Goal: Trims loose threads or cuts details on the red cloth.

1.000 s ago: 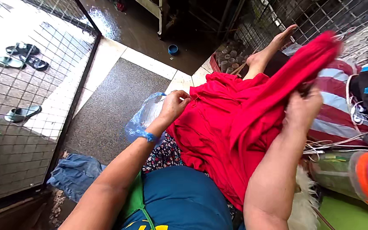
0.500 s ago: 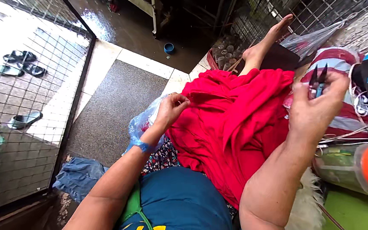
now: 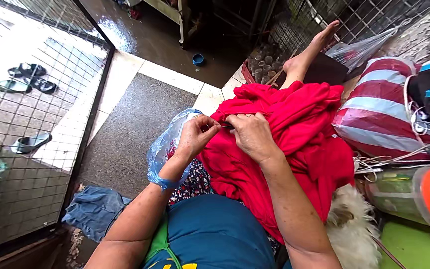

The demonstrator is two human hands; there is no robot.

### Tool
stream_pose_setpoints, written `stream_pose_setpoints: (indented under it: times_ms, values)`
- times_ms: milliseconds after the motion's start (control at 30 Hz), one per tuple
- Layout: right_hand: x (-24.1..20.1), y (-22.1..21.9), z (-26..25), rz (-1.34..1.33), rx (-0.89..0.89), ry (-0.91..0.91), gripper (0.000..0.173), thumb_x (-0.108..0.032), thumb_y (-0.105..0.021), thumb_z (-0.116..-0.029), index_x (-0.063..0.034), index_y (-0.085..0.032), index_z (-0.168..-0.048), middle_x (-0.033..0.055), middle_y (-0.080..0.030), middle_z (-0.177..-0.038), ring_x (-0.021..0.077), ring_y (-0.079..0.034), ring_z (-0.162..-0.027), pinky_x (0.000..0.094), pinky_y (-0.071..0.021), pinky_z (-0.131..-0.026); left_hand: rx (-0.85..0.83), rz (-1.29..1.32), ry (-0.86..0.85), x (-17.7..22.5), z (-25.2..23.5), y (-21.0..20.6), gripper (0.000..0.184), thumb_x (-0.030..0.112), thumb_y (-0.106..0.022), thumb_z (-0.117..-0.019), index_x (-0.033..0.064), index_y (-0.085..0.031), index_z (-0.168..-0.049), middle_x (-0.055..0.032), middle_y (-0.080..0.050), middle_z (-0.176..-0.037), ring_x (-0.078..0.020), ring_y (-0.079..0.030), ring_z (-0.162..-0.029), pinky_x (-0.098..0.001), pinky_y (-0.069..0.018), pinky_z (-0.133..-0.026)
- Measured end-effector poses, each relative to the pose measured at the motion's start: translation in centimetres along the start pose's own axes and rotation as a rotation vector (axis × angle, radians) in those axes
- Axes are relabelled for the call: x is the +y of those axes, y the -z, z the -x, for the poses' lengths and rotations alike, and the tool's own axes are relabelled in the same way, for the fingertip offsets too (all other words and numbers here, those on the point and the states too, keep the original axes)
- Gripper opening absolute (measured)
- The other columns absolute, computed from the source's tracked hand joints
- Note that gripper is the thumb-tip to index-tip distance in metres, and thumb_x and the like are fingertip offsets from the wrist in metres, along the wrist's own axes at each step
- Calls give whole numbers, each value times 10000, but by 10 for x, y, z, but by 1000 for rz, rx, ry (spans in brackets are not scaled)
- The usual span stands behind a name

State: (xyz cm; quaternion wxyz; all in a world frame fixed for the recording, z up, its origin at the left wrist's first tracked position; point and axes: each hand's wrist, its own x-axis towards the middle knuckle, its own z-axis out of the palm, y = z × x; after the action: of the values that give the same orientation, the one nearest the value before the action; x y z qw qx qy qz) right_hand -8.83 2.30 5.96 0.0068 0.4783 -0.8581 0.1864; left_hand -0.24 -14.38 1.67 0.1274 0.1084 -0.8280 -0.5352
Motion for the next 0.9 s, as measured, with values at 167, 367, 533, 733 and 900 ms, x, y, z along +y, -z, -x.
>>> stream_pose_setpoints:
  times_ms: [167, 367, 533, 733, 900]
  values:
    - [-1, -12, -4, 35, -21, -1, 113, -21, -636, -952, 3, -724, -1018, 191, -694, -841, 380, -692, -817, 541, -500, -761, -15, -20, -29, 1, 2, -2, 154, 166, -677, -946, 27, -726, -899, -29, -640, -854, -35, -589, -734, -206, -497, -700]
    - [34, 39, -5, -388, 12, -402, 299, -134, -519, -1055, 48, -608, -1276, 213, -697, -1106, 311, -705, -942, 521, -562, -849, -24, 18, 56, 2, 2, 9, 170, 167, -634, -981, 9, -692, -954, -37, -659, -884, -36, -603, -745, -228, -515, -712]
    - [71, 53, 19, -639, 212, -512, 208, -59, -592, -965, 6, -576, -1162, -17, -545, -781, -4, -501, -605, 161, -442, -582, -98, 8, 118, -3, 4, 6, 166, 171, -639, -987, 13, -670, -948, -16, -626, -771, -44, -564, -669, -260, -490, -666]
    - [63, 50, 13, -476, 97, -487, 126, -91, -615, -985, -8, -639, -1077, 64, -599, -864, 88, -530, -708, 279, -458, -685, -166, 78, 112, 11, 5, -28, 135, 99, -673, -965, -28, -694, -1005, -85, -704, -859, -108, -666, -744, -313, -572, -752]
    - [54, 45, 12, -373, 138, -465, 165, -112, -614, -997, 8, -658, -1101, 112, -647, -910, 144, -589, -751, 334, -492, -717, -332, 115, 46, 22, 6, -48, 138, 84, -673, -957, -44, -711, -990, -118, -710, -848, -160, -675, -756, -366, -571, -757]
